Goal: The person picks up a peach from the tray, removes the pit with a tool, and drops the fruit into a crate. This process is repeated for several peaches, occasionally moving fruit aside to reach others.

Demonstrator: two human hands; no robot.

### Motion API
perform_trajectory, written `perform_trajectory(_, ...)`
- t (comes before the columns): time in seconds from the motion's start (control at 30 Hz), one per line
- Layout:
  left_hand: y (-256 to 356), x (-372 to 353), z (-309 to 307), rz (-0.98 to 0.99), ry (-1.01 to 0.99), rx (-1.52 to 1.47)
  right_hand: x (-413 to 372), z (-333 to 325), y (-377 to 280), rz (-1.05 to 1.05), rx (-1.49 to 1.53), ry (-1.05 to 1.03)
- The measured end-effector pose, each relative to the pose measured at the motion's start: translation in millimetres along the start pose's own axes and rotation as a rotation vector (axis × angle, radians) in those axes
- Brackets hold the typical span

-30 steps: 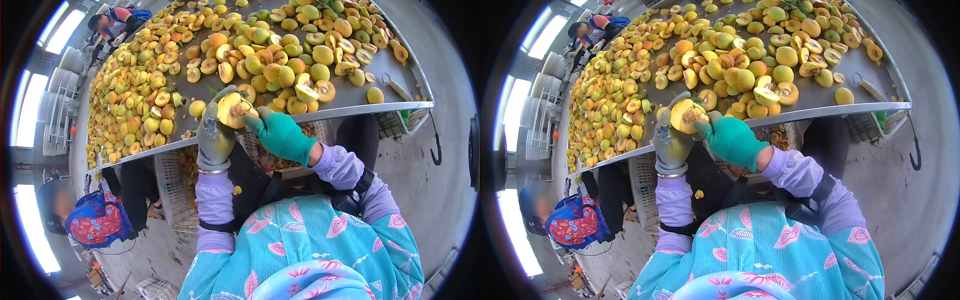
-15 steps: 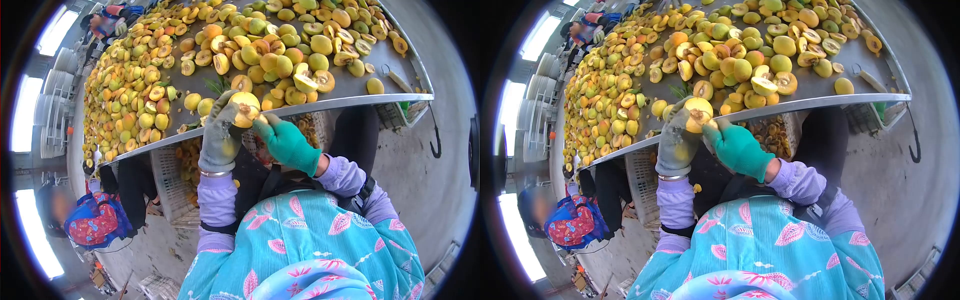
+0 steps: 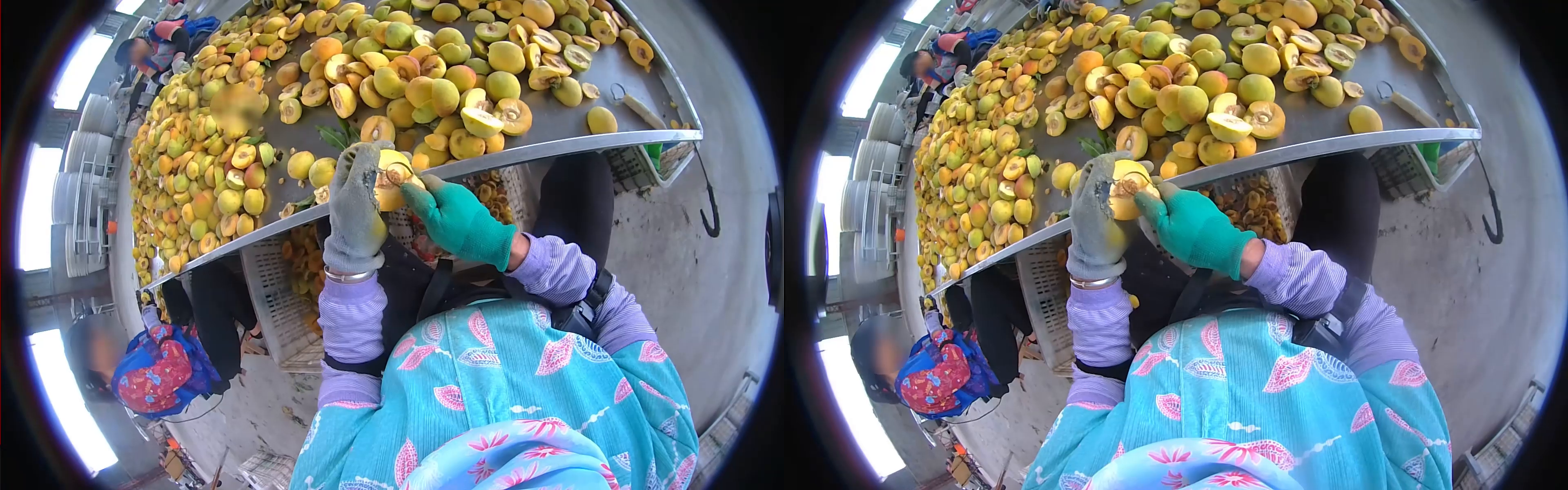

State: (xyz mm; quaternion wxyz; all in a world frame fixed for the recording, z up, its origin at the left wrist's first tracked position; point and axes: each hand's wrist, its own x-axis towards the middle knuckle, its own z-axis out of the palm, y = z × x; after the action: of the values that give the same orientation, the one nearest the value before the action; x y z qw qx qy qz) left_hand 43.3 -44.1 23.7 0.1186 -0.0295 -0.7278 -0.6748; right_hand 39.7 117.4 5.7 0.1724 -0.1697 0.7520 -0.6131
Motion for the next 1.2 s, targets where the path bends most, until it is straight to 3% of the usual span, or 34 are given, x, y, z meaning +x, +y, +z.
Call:
perform_trajectory(0.07, -5.6, 1.5, 3.4, -0.119, 0.048, -0.195, 5.3, 0.3, 11.4, -0.077, -0.056, 0.01)
perform_trajectory(0.13, -12.4, 0.0, 9.2, -0.106, 0.117, -0.141, 11.3, 7.2, 24.7, -0.18, -0.116, 0.051)
perform_trajectory(0.23, -21.2, 1.3, 26.9, -0.113, 0.278, -0.19, 3.1, 17.0, 12.6, 0.288, 0.34, -0.045)
perform_trajectory(0.3, -25.8, 3.6, 24.5, -0.047, 0.161, -0.102, 2.6, 4.1, 4.5, 0.271, 0.375, -0.066)
perform_trajectory(0.33, -19.2, 3.2, 16.8, 0.073, 0.019, 0.086, 1.0, 1.8, 4.4, 0.27, 0.399, -0.08)
perform_trajectory(0.37, -12.5, 2.7, 9.1, 0.217, -0.101, 0.254, 10.4, 12.4, 21.4, -0.033, 0.269, 0.014)
perform_trajectory(0.4, -13.1, 2.9, 8.3, 0.078, -0.077, 0.109, 3.9, 16.6, 26.8, 0.193, 0.38, -0.032)
perform_trajectory(0.47, -7.7, 8.3, 8.4, -0.194, -0.032, -0.176, -11.9, 16.0, -25.3, 0.64, 0.6, -0.124)
perform_trajectory(0.5, -2.8, 9.2, 20.7, -0.285, 0.103, -0.316, -11.7, 18.1, -18.2, 0.567, 0.74, -0.217)
perform_trajectory(0.6, -10.7, 17.7, 23.5, -0.306, 0.093, -0.336, -5.9, 8.4, -24.4, 0.643, 0.812, -0.225)
perform_trajectory(0.63, 2.5, 22.2, 25.0, -0.41, 0.047, -0.33, -7.9, 7.7, -10.7, 0.47, 0.78, -0.237)
perform_trajectory(0.7, 5.8, 32.0, 13.1, -0.314, -0.164, 0.381, -9.2, 15.2, 5.4, 0.574, 0.858, -0.211)
perform_trajectory(0.73, 4.8, 30.7, 15.9, -0.388, -0.199, 0.102, -12.5, 4.5, -14.3, 0.749, 1.332, -0.369)
perform_trajectory(0.77, 7.7, 31.2, 20.9, -0.477, -0.218, -0.17, -12.0, 5.9, -17.8, 0.713, 1.683, -0.538)
perform_trajectory(0.8, 2.9, 21.9, 22.9, -0.342, -0.269, -0.417, -13.2, 8.1, -13.3, 0.544, 1.664, -0.595)
perform_trajectory(0.83, -12.4, 30.2, 17.8, -0.182, -0.459, -0.374, -12.0, 5.4, -17.3, 0.616, 1.586, -0.521)
perform_trajectory(0.9, 4.8, 37.0, 28.7, -0.405, -0.365, -0.341, -12.0, 1.8, -12.8, 0.562, 1.315, -0.437)
perform_trajectory(0.93, 10.8, 38.3, 33.8, -0.508, -0.323, -0.306, -10.3, 3.6, -4.7, 0.528, 1.336, -0.454)
perform_trajectory(1.0, 8.5, 39.5, 36.7, -0.492, -0.327, -0.418, -6.5, 4.1, -1.1, 0.544, 1.74, -0.57)
perform_trajectory(1.1, 8.6, 35.0, 43.3, -0.482, -0.272, -0.683, -17.9, -7.6, -38.7, 0.426, 1.209, -0.402)
perform_trajectory(1.2, 19.9, 29.9, 38.0, -0.464, -0.139, -0.524, -6.4, -11.8, -22.1, 0.575, 1.598, -0.66)
